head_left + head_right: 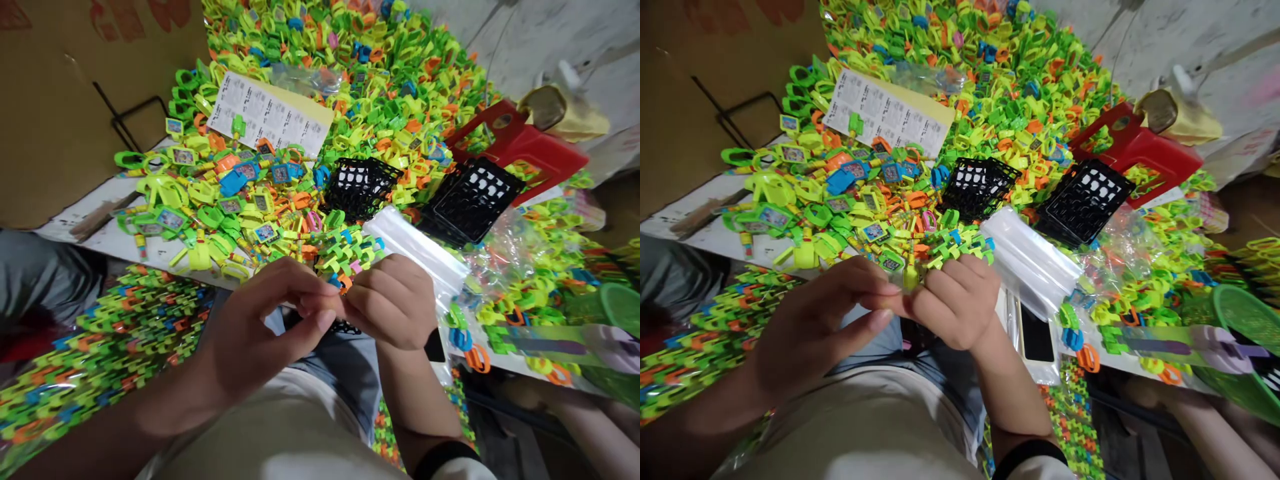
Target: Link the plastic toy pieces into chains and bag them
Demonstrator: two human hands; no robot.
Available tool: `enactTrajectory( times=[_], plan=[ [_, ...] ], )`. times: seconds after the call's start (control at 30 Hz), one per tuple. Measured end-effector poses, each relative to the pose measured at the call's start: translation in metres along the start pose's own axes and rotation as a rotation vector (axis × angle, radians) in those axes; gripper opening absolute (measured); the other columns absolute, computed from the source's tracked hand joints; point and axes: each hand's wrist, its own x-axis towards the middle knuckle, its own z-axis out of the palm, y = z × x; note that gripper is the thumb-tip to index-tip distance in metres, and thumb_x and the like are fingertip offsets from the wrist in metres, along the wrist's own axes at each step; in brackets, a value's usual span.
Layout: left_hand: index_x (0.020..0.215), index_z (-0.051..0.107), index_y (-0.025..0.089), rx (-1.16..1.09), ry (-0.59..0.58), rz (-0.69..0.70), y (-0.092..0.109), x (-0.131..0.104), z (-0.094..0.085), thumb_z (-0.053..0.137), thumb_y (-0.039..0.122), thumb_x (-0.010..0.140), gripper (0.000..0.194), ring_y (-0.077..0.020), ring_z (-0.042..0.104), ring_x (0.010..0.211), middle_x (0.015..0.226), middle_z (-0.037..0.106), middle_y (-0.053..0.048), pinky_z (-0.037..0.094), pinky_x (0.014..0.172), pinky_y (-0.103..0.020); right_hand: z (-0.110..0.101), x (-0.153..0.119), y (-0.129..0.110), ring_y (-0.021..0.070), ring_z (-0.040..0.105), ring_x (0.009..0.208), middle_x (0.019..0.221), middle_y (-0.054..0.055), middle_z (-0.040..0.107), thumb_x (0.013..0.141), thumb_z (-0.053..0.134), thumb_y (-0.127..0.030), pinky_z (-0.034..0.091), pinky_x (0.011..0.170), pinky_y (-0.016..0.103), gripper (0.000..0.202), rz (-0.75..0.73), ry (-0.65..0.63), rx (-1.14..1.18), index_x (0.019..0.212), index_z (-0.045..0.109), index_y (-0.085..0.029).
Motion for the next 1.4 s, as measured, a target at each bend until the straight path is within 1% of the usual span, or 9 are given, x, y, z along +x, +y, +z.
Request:
enactTrajectory(
  times=[0.13, 0.2, 0.5, 0.63, 0.73, 0.87, 1.0, 1.23, 1.4],
  plan=[
    [0.087, 0.059, 0.021, -0.139, 0.042, -0.008, -0.003, -0.001, 0.007, 0.061, 0.011, 0.079, 0.013, -0.0085, 0.054, 0.074, 0.082, 0.053, 0.001, 0.048, 0.065, -0.018, 0.002, 0.001, -0.002, 0.0099, 0.037, 0.047, 0.043, -0.004, 0.039, 0.087, 0.059, -0.024, 0.024, 0.05, 0.027, 0.042, -0.005, 0.009, -0.001, 0.048, 0.044, -0.018],
    [0.086, 0.058, 0.021, -0.171, 0.061, 0.001, -0.003, -0.001, 0.01, 0.059, 0.011, 0.08, 0.012, -0.0075, 0.052, 0.072, 0.081, 0.052, 0.001, 0.047, 0.063, -0.017, 0.003, 0.001, -0.003, 0.0098, 0.037, 0.047, 0.044, -0.004, 0.04, 0.087, 0.058, -0.025, 0.025, 0.05, 0.027, 0.043, 0.009, 0.012, 0.001, 0.048, 0.044, -0.018],
    [0.083, 0.054, 0.02, -0.145, 0.114, 0.044, -0.008, -0.001, 0.016, 0.053, 0.014, 0.084, 0.006, -0.0108, 0.048, 0.071, 0.079, 0.048, 0.0, 0.044, 0.061, -0.022, 0.005, 0.002, -0.004, 0.0094, 0.037, 0.048, 0.046, -0.004, 0.041, 0.086, 0.057, -0.019, 0.025, 0.052, 0.026, 0.039, -0.01, -0.006, -0.005, 0.05, 0.042, -0.018],
    [0.083, 0.052, 0.02, -0.193, 0.141, 0.055, -0.012, -0.002, 0.017, 0.053, 0.015, 0.085, 0.006, -0.0111, 0.048, 0.071, 0.079, 0.047, 0.0, 0.043, 0.061, -0.024, 0.001, 0.004, -0.005, 0.0102, 0.037, 0.05, 0.046, -0.004, 0.04, 0.084, 0.054, -0.013, 0.024, 0.052, 0.027, 0.036, -0.041, -0.056, -0.009, 0.051, 0.042, -0.019],
    [0.082, 0.053, 0.02, -0.172, 0.149, 0.079, -0.015, -0.003, 0.017, 0.053, 0.016, 0.085, 0.006, -0.0123, 0.049, 0.073, 0.08, 0.048, -0.001, 0.044, 0.062, -0.025, -0.004, 0.007, -0.005, 0.0109, 0.036, 0.051, 0.046, -0.004, 0.038, 0.082, 0.055, -0.01, 0.024, 0.052, 0.028, 0.036, -0.058, -0.095, -0.012, 0.05, 0.04, -0.019],
    [0.083, 0.053, 0.021, -0.213, 0.145, 0.08, -0.017, -0.004, 0.019, 0.051, 0.015, 0.085, 0.006, -0.0133, 0.049, 0.075, 0.084, 0.048, -0.001, 0.045, 0.062, -0.027, -0.01, 0.011, -0.006, 0.011, 0.037, 0.052, 0.047, -0.004, 0.039, 0.083, 0.055, -0.013, 0.024, 0.053, 0.028, 0.035, -0.051, -0.167, -0.031, 0.052, 0.042, -0.02],
    [0.083, 0.052, 0.022, -0.263, 0.187, 0.083, -0.018, -0.004, 0.023, 0.051, 0.014, 0.085, 0.008, -0.0122, 0.047, 0.073, 0.085, 0.047, 0.0, 0.044, 0.061, -0.026, -0.015, 0.013, -0.007, 0.0114, 0.038, 0.054, 0.049, -0.004, 0.041, 0.083, 0.055, -0.013, 0.025, 0.053, 0.029, 0.032, -0.047, -0.213, -0.043, 0.053, 0.044, -0.02],
    [0.083, 0.052, 0.022, -0.21, 0.238, 0.088, -0.021, -0.003, 0.027, 0.051, 0.017, 0.086, 0.005, -0.0124, 0.047, 0.075, 0.085, 0.048, -0.001, 0.042, 0.063, -0.026, -0.016, 0.012, -0.006, 0.0111, 0.04, 0.054, 0.053, -0.004, 0.045, 0.085, 0.055, -0.016, 0.026, 0.053, 0.03, 0.029, -0.056, -0.249, -0.06, 0.057, 0.048, -0.02],
    [0.081, 0.05, 0.021, -0.225, 0.234, 0.047, -0.023, -0.001, 0.03, 0.05, 0.018, 0.087, 0.007, -0.012, 0.047, 0.075, 0.084, 0.048, 0.0, 0.042, 0.065, -0.025, -0.013, 0.009, -0.003, 0.0108, 0.037, 0.054, 0.053, -0.004, 0.044, 0.085, 0.055, -0.016, 0.024, 0.053, 0.03, 0.029, -0.088, -0.239, -0.076, 0.058, 0.046, -0.021]
  ],
)
